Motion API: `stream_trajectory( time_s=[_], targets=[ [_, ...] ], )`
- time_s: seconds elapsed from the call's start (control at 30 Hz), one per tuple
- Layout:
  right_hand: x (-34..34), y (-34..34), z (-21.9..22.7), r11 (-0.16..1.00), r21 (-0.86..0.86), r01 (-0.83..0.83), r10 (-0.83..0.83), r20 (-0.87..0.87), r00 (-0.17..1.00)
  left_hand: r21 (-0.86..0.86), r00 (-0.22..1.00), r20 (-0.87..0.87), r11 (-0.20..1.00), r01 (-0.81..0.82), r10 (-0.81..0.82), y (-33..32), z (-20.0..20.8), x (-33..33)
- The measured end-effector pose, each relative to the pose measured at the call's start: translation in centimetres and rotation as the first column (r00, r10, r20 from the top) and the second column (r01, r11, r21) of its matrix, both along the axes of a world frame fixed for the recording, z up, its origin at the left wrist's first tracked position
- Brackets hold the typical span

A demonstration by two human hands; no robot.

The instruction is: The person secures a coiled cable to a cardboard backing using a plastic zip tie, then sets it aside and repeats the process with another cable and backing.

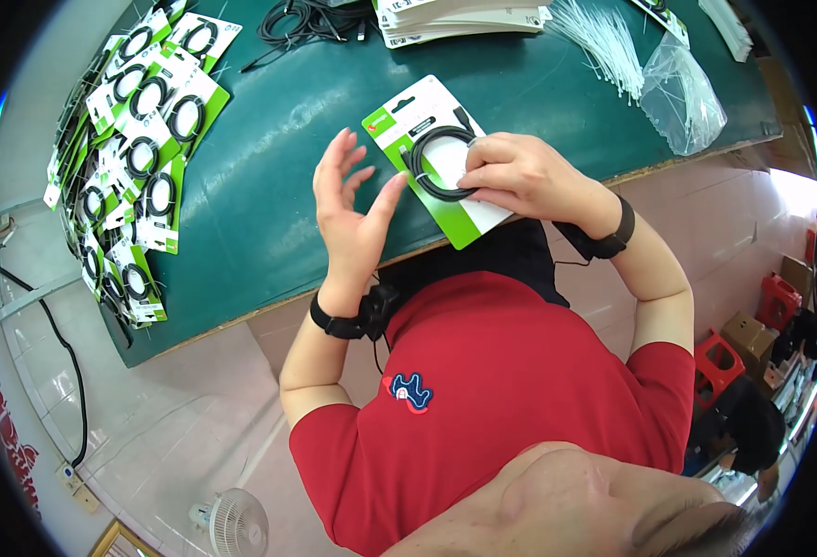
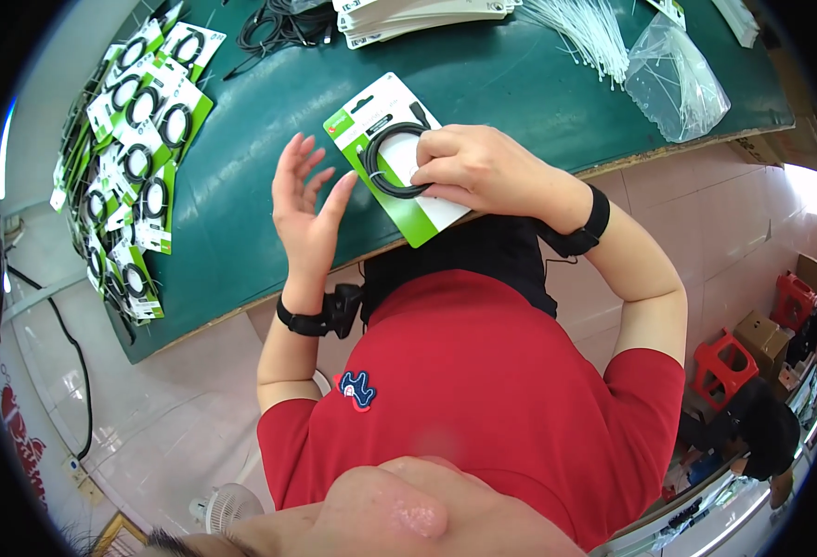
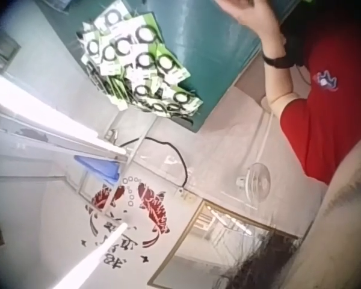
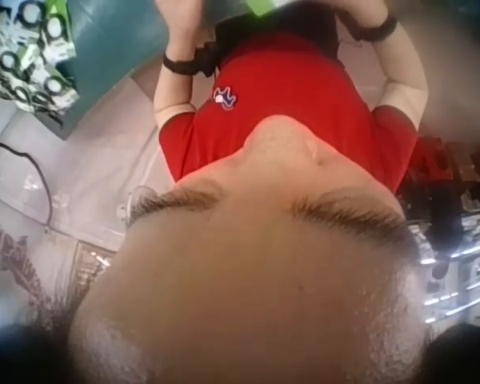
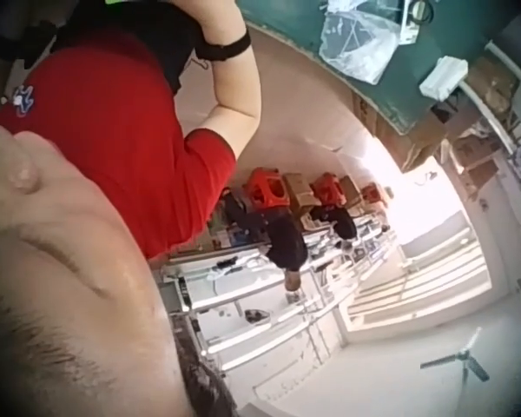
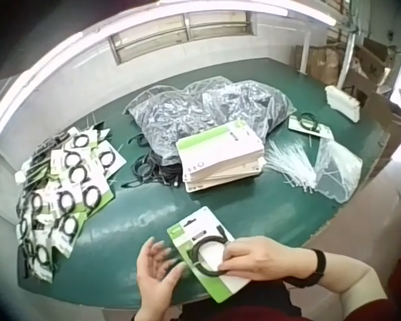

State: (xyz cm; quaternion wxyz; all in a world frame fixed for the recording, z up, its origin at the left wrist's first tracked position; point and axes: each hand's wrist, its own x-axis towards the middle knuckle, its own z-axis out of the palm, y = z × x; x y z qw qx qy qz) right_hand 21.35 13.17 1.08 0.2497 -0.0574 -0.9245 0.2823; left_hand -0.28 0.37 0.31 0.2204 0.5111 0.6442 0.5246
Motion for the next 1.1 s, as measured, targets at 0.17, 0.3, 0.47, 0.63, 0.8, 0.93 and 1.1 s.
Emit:
stream_trajectory(
  time_s=[0.17,0.3,0.47,0.63,0.8,0.93,1.1],
  targets=[
    [-0.7,-1.2,0.9,0.999,0.010,0.034,-0.032,-0.148,0.988,-0.138,0.762,0.642,0.990,0.006,0.084,-1.3,1.7,0.4],
    [-1.1,-2.1,1.9,0.989,0.142,0.041,-0.023,-0.128,0.991,-0.299,0.514,0.851,0.905,0.304,0.108,-0.8,2.2,0.6],
    [-0.5,-2.4,2.4,0.998,-0.018,0.053,-0.056,-0.217,0.975,-0.251,0.585,0.811,0.893,0.373,-0.017,-1.0,1.3,1.1],
    [-0.6,-2.3,3.7,0.932,0.017,0.362,-0.350,-0.220,0.911,-0.120,0.774,0.607,0.942,0.315,-0.181,-0.7,0.7,2.8],
    [-1.9,-2.7,4.8,0.895,0.075,0.439,-0.426,-0.141,0.893,-0.155,0.890,0.405,0.943,0.294,-0.211,0.1,1.1,3.3],
    [-3.1,-2.6,4.9,0.901,0.067,0.429,-0.417,-0.138,0.898,-0.170,0.947,0.233,0.950,0.262,-0.220,0.6,1.8,3.6],
    [-4.3,-2.7,5.1,0.901,0.004,0.435,-0.432,-0.107,0.895,-0.161,0.967,0.106,0.956,0.245,-0.230,1.2,1.8,3.5]
  ],
)
